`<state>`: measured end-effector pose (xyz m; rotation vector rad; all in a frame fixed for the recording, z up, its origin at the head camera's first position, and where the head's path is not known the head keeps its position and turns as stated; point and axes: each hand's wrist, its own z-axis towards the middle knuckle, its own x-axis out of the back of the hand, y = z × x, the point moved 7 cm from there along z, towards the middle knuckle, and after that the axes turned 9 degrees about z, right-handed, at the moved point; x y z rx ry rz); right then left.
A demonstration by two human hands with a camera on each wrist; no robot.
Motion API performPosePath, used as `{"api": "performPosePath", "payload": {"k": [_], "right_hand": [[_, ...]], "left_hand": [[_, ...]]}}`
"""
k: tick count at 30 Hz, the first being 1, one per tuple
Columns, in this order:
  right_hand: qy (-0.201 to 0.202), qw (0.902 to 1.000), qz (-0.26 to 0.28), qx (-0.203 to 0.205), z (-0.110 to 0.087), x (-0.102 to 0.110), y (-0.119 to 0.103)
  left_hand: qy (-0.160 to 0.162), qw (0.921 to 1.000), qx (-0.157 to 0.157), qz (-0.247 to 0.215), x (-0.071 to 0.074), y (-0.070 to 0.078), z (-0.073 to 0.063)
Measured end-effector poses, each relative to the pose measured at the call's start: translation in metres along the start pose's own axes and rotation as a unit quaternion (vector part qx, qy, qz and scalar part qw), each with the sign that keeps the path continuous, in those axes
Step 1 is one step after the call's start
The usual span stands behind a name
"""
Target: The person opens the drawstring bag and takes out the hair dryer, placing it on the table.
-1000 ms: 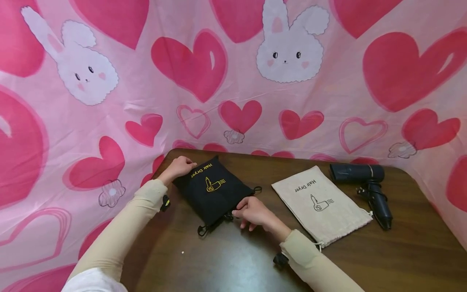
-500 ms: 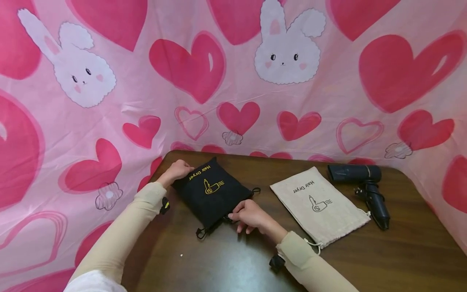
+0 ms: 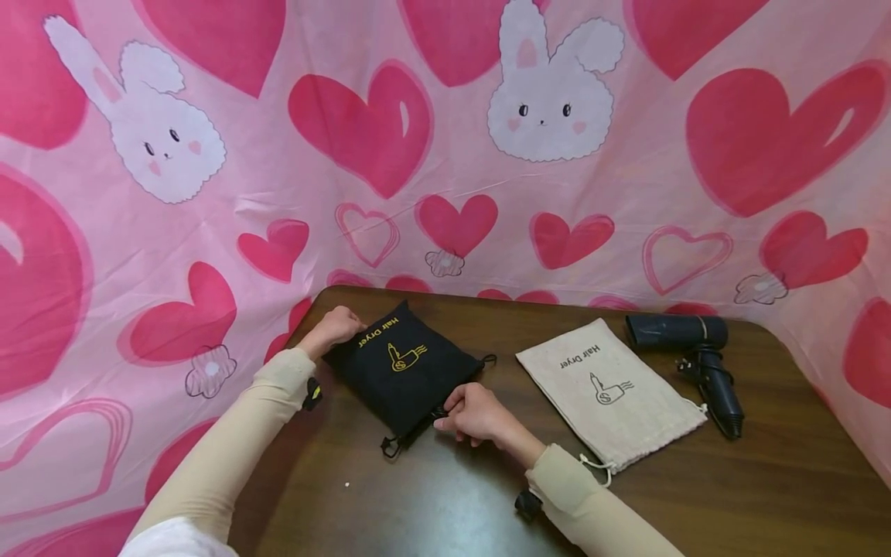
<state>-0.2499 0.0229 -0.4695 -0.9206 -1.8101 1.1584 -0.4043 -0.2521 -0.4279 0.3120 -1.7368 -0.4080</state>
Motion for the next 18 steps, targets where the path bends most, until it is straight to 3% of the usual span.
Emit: {"api": "performPosePath", "payload": {"k": [6,18], "right_hand": [[0.013,0.9994,-0.032,0.007,0.0019,0.0007,-0.0011],[0.013,0.9987,-0.048,0.015,0.0053,-0.0013,-0.002]], "left_hand": [[0.006,0.9999,0.007,-0.007,0.0004,-0.003,-0.0031],[-0.001,0.9998,0.017,0.0,-0.0022,-0.0076,-0.0046]]}}
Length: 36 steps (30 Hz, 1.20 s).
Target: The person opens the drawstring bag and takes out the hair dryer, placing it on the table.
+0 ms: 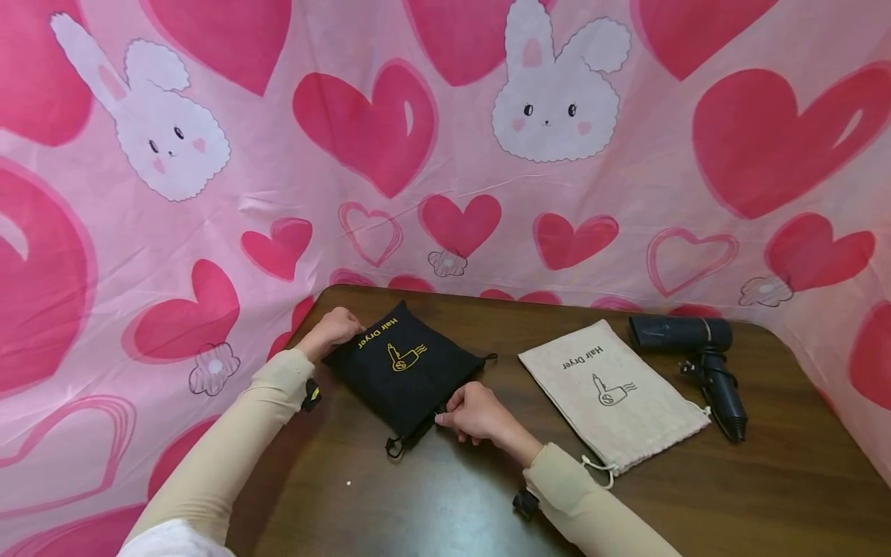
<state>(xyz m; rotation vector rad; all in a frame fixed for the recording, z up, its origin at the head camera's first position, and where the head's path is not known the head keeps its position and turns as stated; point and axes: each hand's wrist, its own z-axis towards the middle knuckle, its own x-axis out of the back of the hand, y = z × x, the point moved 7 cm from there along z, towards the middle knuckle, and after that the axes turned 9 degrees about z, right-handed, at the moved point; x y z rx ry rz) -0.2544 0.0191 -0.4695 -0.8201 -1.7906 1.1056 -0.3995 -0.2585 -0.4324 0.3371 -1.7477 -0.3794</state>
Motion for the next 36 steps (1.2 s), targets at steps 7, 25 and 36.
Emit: {"api": "performPosePath", "payload": {"k": [7,25,36], "right_hand": [[-0.005,0.999,0.04,-0.019,-0.004,-0.001,-0.001],[-0.031,0.9791,0.193,-0.058,0.001,-0.007,0.004],[-0.015,0.9793,0.194,-0.054,0.001,-0.006,0.004]], "left_hand": [[0.001,1.0,0.003,0.005,0.001,-0.001,0.0],[-0.003,0.9993,0.022,-0.03,0.0,-0.007,-0.003],[0.01,0.9989,0.027,-0.038,-0.002,-0.012,-0.001]]}}
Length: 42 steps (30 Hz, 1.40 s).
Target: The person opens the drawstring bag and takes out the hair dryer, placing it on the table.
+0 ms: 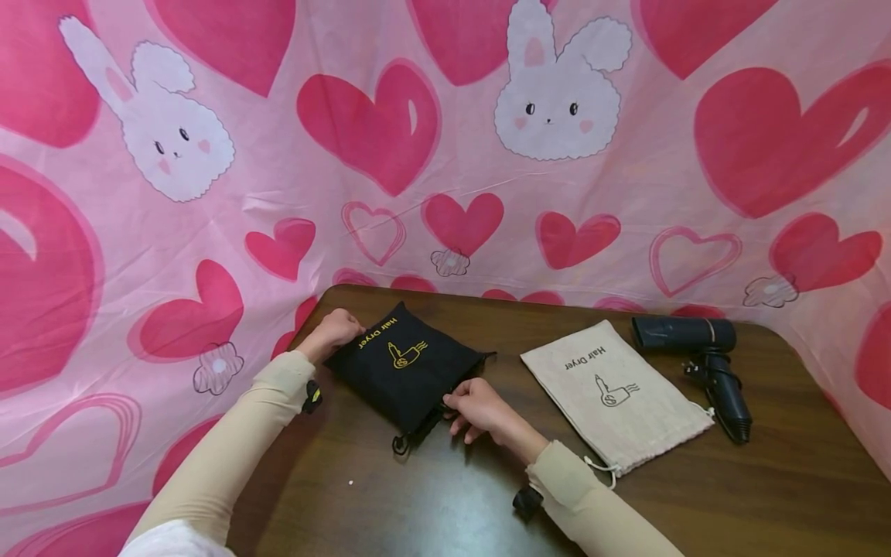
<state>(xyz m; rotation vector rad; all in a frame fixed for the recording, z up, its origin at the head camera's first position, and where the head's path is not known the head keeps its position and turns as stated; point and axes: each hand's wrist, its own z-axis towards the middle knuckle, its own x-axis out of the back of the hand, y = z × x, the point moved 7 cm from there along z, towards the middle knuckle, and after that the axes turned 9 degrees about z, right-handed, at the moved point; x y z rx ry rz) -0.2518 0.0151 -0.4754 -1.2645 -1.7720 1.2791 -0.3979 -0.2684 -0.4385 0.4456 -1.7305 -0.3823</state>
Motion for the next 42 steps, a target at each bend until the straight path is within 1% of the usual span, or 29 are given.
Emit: {"api": "performPosePath", "payload": {"k": [6,12,15,19,21,28,32,39,42], "right_hand": [[0.001,1.0,-0.005,-0.001,-0.005,0.005,-0.001],[0.001,0.9999,-0.009,-0.004,-0.008,0.008,-0.003],[-0.001,0.9998,-0.021,0.001,-0.007,0.007,-0.005],[-0.002,0.9994,-0.034,0.005,-0.006,0.007,-0.008],[-0.001,0.9994,-0.036,0.004,-0.006,0.007,-0.008],[0.006,0.9994,-0.034,0.001,-0.007,0.009,-0.006],[0.009,0.9994,-0.034,0.001,-0.009,0.012,-0.004],[0.011,0.9994,-0.034,0.002,-0.014,0.017,-0.002],[0.008,0.9994,-0.034,0.003,-0.015,0.018,-0.003]], "left_hand": [[0.01,0.9998,-0.006,0.017,0.003,0.001,0.0],[-0.012,0.9999,0.008,0.006,0.002,-0.002,0.001],[-0.02,0.9998,0.004,0.005,0.002,-0.001,0.002],[-0.02,0.9998,-0.002,0.003,0.001,0.004,0.002],[-0.019,0.9998,0.002,-0.002,0.001,0.005,0.002],[-0.009,0.9999,-0.013,-0.003,0.001,0.008,0.004],[-0.007,0.9997,-0.004,-0.021,0.001,0.008,0.005],[-0.011,0.9986,0.001,-0.051,0.002,0.008,-0.001],[-0.011,0.9982,0.006,-0.058,0.002,0.006,-0.001]]}}
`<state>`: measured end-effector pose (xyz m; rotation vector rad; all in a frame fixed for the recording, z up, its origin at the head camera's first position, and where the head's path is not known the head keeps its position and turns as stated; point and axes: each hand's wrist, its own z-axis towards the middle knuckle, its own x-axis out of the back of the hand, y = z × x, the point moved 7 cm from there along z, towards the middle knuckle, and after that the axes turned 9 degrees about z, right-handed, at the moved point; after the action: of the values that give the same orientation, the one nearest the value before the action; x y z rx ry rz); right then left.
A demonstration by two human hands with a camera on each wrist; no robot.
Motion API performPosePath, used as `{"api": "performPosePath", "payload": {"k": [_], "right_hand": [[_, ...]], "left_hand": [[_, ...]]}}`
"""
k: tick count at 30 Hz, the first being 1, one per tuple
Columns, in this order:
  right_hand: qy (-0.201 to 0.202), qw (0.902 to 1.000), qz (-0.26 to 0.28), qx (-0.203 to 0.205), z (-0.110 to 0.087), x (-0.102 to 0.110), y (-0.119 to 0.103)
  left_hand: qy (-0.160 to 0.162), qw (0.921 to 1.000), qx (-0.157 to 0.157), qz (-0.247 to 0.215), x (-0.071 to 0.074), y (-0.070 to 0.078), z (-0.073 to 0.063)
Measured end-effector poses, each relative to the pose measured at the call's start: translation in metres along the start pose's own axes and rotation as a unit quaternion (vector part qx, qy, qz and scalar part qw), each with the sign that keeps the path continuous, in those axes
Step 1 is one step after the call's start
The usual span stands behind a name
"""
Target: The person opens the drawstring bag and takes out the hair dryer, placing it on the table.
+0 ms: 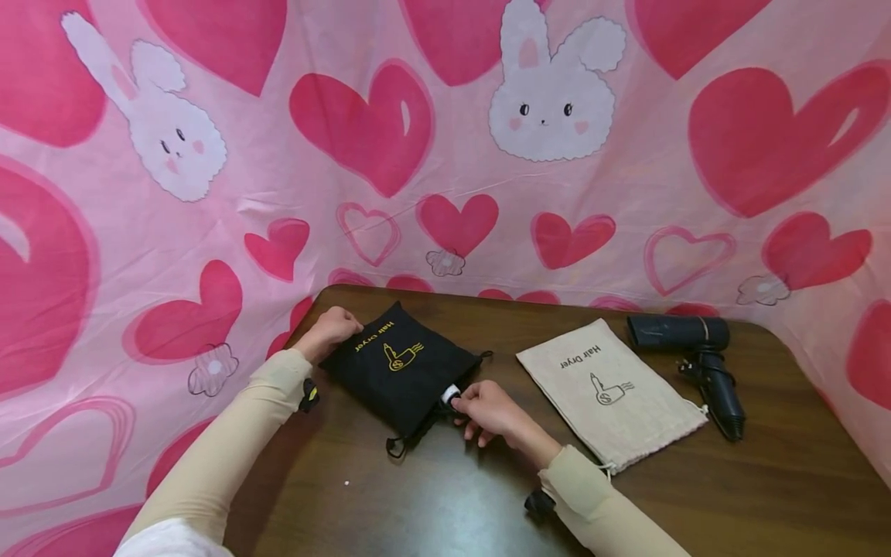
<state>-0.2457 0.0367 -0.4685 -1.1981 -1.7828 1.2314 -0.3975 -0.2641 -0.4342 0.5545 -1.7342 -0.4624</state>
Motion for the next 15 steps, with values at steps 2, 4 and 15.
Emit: {"api": "performPosePath", "payload": {"k": [2,4,15], "right_hand": [[-0.002,1.0,-0.001,0.0,-0.0005,-0.0003,-0.0004],[-0.002,1.0,-0.001,-0.002,-0.001,-0.0003,-0.0002],[0.002,1.0,-0.009,-0.004,-0.0043,0.0022,0.0009]], "left_hand": [[-0.001,1.0,0.004,-0.005,-0.001,-0.0027,0.0013],[-0.004,1.0,0.005,-0.005,-0.0023,-0.0044,0.0029],[-0.004,1.0,0.007,0.0,0.0003,-0.0037,0.0014]]}}
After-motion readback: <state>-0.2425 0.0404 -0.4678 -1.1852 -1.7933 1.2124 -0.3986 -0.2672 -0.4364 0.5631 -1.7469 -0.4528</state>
